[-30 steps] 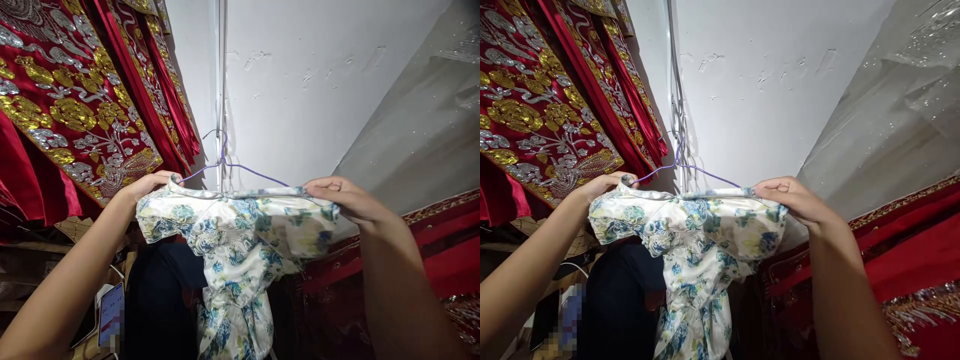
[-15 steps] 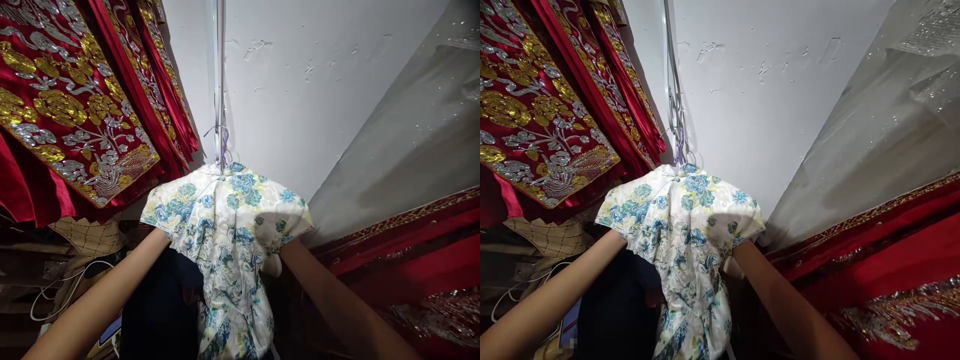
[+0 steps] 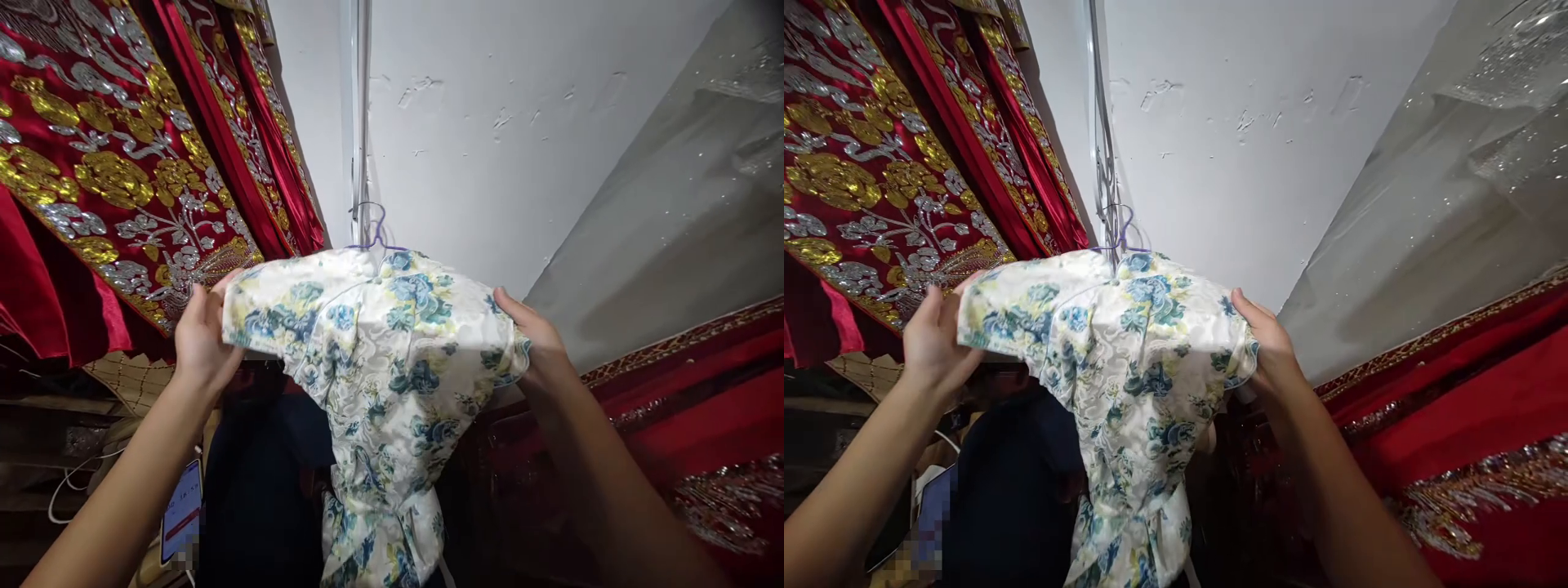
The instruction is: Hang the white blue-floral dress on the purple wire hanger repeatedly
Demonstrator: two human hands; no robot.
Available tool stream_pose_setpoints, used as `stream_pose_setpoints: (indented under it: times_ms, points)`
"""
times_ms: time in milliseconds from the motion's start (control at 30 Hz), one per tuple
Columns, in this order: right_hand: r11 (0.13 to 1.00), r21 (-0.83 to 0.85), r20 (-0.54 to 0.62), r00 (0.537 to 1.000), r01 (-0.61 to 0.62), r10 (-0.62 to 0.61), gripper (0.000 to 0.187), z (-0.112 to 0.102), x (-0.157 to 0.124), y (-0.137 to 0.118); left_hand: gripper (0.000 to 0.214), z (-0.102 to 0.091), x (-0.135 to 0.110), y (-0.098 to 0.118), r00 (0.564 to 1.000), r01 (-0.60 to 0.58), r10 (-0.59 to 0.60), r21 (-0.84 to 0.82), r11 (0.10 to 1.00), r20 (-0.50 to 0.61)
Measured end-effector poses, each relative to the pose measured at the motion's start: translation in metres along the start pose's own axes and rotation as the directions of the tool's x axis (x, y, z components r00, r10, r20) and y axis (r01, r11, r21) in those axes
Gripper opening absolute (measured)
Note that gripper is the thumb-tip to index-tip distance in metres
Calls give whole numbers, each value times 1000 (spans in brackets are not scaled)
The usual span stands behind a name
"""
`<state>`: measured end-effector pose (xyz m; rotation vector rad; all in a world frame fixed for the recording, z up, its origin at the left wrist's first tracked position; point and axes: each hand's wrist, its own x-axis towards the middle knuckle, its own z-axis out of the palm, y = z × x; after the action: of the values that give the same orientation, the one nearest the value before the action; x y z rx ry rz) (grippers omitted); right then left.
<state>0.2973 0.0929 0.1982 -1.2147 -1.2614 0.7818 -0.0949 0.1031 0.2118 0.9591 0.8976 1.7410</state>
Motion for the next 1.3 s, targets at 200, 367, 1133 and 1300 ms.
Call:
stream_pose_setpoints:
  times_ms: [200,367,1133,1300]
  points:
    - [993,118,-210,977,-14,39,45,3,-40,6,31,14,-31,2,892,-448,432,380,809,133]
    - [917,-78,490,816,391,-306,30,42,-115,13,36,38,-70,-17,893,-22,-141,354,935,428]
    - [997,55,426,902,49,-68,41,62,-32,-10,32,-5,-57,25,783,-602,517,634,486,346]
    - [921,390,175,982,-4,-70,32,61,23,-24,19,0,-81,-12,602,-776,685,501,382,411]
